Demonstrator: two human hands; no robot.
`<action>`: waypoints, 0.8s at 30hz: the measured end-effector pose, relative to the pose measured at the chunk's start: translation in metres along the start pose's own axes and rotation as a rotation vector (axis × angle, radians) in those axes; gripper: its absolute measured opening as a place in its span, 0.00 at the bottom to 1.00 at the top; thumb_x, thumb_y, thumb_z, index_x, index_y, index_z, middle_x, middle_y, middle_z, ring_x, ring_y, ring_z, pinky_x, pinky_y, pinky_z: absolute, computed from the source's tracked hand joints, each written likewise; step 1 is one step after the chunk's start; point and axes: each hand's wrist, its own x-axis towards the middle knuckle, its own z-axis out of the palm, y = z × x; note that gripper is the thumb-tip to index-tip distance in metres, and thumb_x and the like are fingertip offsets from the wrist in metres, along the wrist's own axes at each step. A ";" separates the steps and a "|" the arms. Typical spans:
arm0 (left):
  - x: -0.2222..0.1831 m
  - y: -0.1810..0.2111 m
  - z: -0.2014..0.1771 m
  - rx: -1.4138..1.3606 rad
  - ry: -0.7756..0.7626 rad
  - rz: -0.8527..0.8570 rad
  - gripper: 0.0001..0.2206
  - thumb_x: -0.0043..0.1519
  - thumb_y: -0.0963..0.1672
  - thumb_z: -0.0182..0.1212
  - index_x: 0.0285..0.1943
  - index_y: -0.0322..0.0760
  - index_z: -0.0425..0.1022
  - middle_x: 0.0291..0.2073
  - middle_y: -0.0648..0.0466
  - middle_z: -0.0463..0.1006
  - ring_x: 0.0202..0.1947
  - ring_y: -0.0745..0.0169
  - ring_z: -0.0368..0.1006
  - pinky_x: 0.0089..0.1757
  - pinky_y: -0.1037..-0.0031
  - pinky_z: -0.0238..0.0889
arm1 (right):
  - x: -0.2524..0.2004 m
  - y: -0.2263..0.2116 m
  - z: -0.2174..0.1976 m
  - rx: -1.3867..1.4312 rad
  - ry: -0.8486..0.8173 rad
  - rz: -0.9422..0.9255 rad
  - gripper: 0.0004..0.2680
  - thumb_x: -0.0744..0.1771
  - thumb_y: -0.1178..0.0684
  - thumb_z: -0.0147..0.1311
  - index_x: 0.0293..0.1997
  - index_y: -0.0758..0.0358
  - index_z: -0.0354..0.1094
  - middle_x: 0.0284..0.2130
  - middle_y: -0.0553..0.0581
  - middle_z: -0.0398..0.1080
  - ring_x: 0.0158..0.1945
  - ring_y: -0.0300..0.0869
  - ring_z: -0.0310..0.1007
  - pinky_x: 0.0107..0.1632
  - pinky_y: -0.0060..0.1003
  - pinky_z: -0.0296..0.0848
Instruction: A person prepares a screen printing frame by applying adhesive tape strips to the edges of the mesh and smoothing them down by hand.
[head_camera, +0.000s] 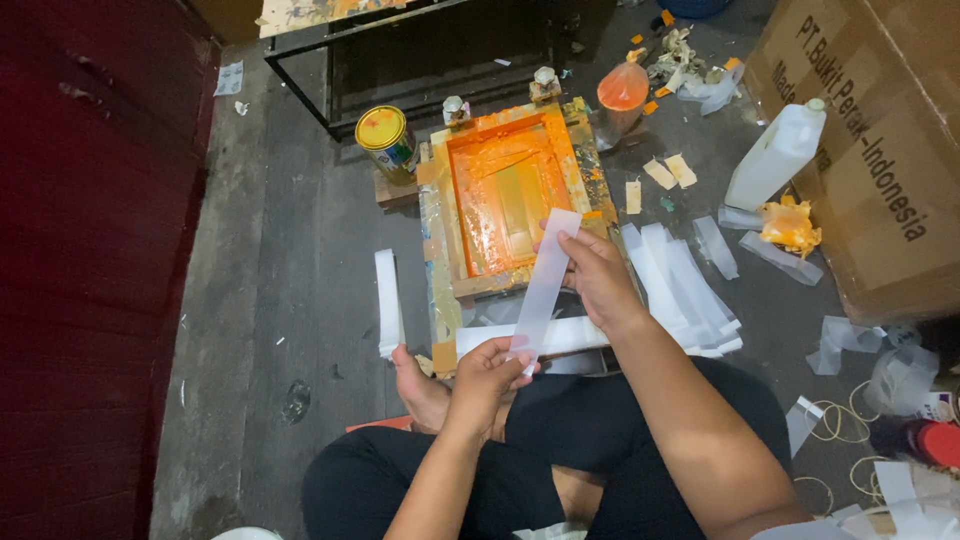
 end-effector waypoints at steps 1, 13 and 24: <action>0.001 0.001 0.000 0.000 0.003 0.000 0.15 0.60 0.34 0.62 0.56 0.19 0.75 0.37 0.43 0.80 0.36 0.53 0.83 0.39 0.74 0.79 | -0.002 0.000 0.002 0.001 -0.002 0.002 0.12 0.70 0.49 0.53 0.59 0.63 0.71 0.41 0.58 0.78 0.36 0.40 0.81 0.33 0.29 0.80; 0.013 0.015 0.000 -0.043 0.101 0.041 0.15 0.59 0.35 0.63 0.56 0.20 0.74 0.39 0.42 0.82 0.37 0.57 0.82 0.41 0.72 0.80 | -0.006 0.032 0.013 -0.303 -0.312 -0.049 0.18 0.59 0.66 0.63 0.53 0.67 0.73 0.32 0.53 0.76 0.27 0.33 0.74 0.27 0.26 0.78; 0.001 0.004 0.000 -0.054 0.146 0.016 0.16 0.60 0.34 0.61 0.58 0.19 0.73 0.41 0.40 0.83 0.39 0.56 0.83 0.41 0.76 0.79 | -0.010 0.012 0.016 -0.331 -0.255 -0.032 0.15 0.60 0.66 0.61 0.52 0.69 0.73 0.30 0.56 0.75 0.28 0.37 0.73 0.28 0.29 0.79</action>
